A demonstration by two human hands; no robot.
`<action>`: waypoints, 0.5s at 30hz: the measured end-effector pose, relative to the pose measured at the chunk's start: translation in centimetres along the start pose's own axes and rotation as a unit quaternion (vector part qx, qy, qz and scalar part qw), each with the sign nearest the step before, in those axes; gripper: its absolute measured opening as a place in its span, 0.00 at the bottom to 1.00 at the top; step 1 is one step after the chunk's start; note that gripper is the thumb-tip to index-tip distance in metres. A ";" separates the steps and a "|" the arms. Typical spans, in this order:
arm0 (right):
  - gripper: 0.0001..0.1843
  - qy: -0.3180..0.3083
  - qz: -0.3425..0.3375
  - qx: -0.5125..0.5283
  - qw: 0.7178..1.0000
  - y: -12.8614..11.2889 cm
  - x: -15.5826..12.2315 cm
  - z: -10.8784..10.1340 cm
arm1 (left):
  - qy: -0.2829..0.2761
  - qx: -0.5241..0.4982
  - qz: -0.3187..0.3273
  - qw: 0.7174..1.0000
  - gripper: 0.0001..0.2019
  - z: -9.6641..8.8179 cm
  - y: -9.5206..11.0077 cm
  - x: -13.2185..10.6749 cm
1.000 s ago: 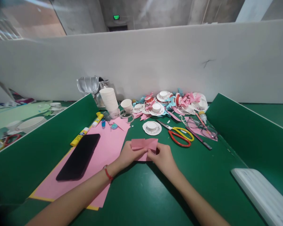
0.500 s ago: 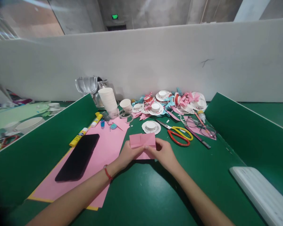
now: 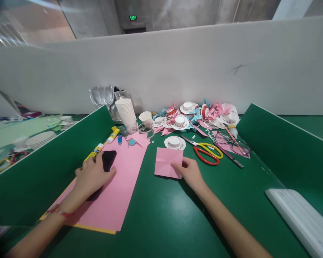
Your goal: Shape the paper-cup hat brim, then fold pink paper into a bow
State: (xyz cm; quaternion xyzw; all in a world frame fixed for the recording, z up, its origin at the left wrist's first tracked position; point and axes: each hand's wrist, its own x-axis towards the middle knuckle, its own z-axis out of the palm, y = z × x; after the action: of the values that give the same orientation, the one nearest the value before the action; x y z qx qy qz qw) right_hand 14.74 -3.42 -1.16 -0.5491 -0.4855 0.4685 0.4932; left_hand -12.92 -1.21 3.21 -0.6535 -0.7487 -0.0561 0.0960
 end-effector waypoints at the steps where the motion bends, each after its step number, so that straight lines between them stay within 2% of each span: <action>1: 0.17 0.000 -0.001 0.001 1.000 0.0 0.0 0.0 | -0.012 0.015 -0.015 1.000 0.29 0.1 -0.7 0.1; 4: 0.18 0.005 -0.002 0.000 1.000 -0.1 -0.1 0.0 | -0.041 0.017 -0.077 0.996 0.32 0.2 -1.4 0.5; 6: 0.19 0.007 -0.001 0.000 1.000 0.0 -0.2 0.0 | -0.054 0.010 -0.092 0.994 0.33 0.2 -1.3 0.7; 12: 0.19 0.007 -0.003 0.006 1.000 0.2 0.0 0.0 | -0.034 -0.008 0.000 0.999 0.28 -0.2 -1.0 1.2; 15: 0.18 0.005 -0.005 0.010 1.000 0.0 0.0 0.1 | -0.021 0.011 0.015 1.000 0.26 -0.6 -0.6 1.0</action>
State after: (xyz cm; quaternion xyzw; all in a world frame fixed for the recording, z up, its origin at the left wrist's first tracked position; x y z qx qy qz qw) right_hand 14.65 -3.41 -1.18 -0.5443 -0.4807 0.4679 0.5037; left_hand -13.58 -0.50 4.08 -0.6648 -0.7411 -0.0322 0.0881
